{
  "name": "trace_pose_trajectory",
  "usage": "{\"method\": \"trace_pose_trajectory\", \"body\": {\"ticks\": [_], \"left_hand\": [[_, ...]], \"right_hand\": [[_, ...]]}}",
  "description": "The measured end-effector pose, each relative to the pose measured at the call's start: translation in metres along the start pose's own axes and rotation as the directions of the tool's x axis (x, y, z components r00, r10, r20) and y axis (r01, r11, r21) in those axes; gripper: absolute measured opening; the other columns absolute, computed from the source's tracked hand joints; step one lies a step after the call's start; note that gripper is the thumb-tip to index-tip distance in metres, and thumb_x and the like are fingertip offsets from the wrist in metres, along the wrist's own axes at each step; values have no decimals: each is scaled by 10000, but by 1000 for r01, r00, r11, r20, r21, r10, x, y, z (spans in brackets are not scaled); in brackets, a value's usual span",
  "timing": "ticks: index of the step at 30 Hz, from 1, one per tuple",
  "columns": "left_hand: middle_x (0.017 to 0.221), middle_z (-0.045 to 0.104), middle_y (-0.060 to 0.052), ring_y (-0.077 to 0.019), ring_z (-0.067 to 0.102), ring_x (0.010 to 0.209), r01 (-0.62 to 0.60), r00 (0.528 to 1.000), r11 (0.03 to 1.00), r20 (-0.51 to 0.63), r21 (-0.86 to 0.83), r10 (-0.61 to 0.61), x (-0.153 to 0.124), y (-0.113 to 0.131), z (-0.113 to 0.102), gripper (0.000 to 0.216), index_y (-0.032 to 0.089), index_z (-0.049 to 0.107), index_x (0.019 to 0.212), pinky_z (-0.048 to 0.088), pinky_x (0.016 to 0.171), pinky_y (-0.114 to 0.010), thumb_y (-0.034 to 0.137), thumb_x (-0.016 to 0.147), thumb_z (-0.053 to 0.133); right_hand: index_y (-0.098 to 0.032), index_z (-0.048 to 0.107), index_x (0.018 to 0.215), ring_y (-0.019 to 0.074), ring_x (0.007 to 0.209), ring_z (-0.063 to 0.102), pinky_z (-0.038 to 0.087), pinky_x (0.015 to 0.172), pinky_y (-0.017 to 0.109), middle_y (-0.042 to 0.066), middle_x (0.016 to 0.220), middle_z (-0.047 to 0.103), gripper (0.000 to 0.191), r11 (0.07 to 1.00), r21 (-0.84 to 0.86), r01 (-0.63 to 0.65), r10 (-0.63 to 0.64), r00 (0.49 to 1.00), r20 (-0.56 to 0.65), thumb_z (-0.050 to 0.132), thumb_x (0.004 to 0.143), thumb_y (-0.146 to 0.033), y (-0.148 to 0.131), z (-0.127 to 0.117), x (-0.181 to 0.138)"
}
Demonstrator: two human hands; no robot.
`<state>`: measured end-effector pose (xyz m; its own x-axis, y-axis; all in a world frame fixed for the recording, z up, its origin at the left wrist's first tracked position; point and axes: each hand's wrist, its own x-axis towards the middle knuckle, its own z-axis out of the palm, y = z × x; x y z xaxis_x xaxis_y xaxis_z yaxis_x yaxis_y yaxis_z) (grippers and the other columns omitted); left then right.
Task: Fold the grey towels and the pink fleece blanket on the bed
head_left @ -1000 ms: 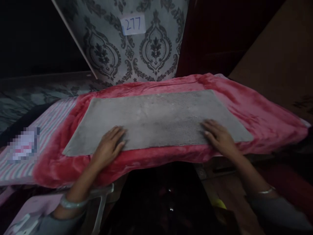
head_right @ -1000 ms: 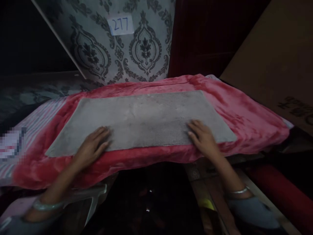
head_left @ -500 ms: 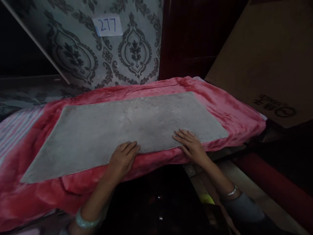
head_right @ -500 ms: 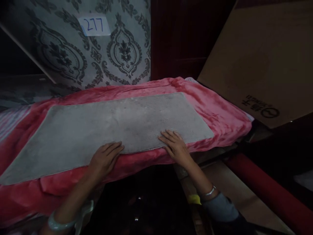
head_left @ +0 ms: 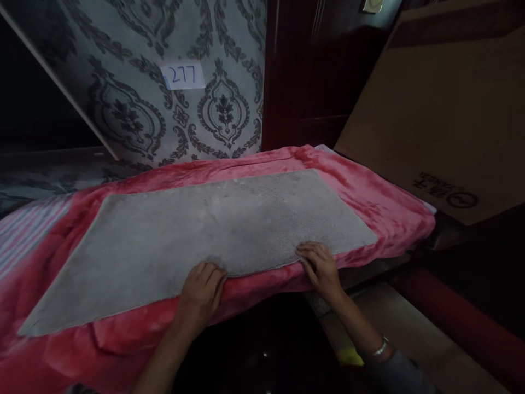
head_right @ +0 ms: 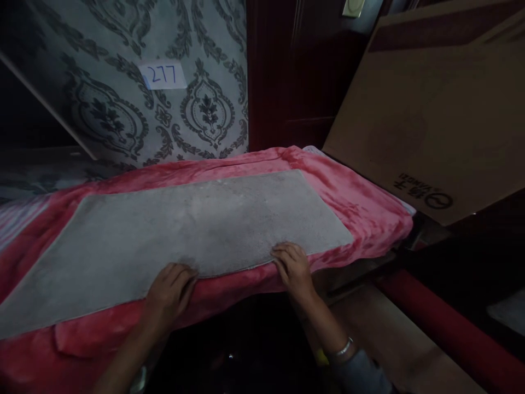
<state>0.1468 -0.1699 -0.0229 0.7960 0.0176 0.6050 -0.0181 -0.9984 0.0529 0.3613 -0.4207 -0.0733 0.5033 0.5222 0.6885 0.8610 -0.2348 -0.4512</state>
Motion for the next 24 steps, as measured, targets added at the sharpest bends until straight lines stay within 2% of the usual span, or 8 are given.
{"method": "trace_pose_trajectory", "body": {"ticks": [3,5,8,10,12,15,19,24], "left_hand": [[782,649,-46,-197,596,745,30,1000,994,5,-108,-29,2,0,-9,174,209,648,865,525,695,-350,173,960,507],[758,641,-33,-181,607,727,76,995,968,82,-238,-58,9,-3,-20,213,218,631,813,521,662,-320,230,979,497],[698,634,-6,-152,615,658,158,969,927,232,-342,-80,36,-10,-32,323,224,609,744,508,616,-284,299,1009,440],[805,703,-21,-170,670,760,163,955,933,290,-322,-67,66,-12,-30,313,224,665,844,549,718,-309,313,1010,415],[1114,739,-73,-221,682,1056,130,945,952,326,-276,-34,99,-11,-17,304,216,693,1109,546,941,-382,319,993,432],[1535,496,-161,-303,450,1429,86,906,980,423,-178,-2,139,-4,15,525,160,528,1441,380,1175,-510,372,961,508],[1654,286,-161,-383,217,1539,61,820,996,572,-61,-16,147,4,55,649,192,401,1551,200,1209,-674,444,966,523],[1663,276,-111,-399,184,1544,-6,829,999,559,-33,23,129,-1,71,584,288,407,1552,169,1195,-709,454,995,468]], "right_hand": [[-265,712,945,269,952,656,538,857,478,76,935,710,192,999,31,-7,7,1000,-22,533,988,-316,-8,-7,1],[-261,683,866,258,877,649,542,793,446,63,845,679,202,997,77,4,-6,1000,23,537,989,-327,-14,-18,7],[-250,639,784,225,751,624,533,699,386,42,741,631,300,994,112,17,-30,993,113,487,1020,-355,-19,-32,32],[-242,686,916,228,829,647,548,770,386,61,852,681,308,996,83,15,-29,985,171,440,1039,-380,-20,-31,58],[-229,673,1214,259,1075,638,522,956,435,105,1145,698,358,1000,2,10,-10,969,247,406,1043,-396,-18,-22,84],[-201,466,1518,322,1418,412,357,1146,558,135,1534,469,526,973,-228,-22,111,916,385,400,1034,-398,-12,1,107],[-211,413,1561,369,1502,256,236,1176,641,127,1629,311,571,899,-437,-27,268,824,500,416,1037,-438,-7,17,99],[-276,369,1584,337,1518,227,216,1204,590,67,1655,255,594,891,-453,-2,272,801,533,401,1043,-517,-5,0,83]]}}
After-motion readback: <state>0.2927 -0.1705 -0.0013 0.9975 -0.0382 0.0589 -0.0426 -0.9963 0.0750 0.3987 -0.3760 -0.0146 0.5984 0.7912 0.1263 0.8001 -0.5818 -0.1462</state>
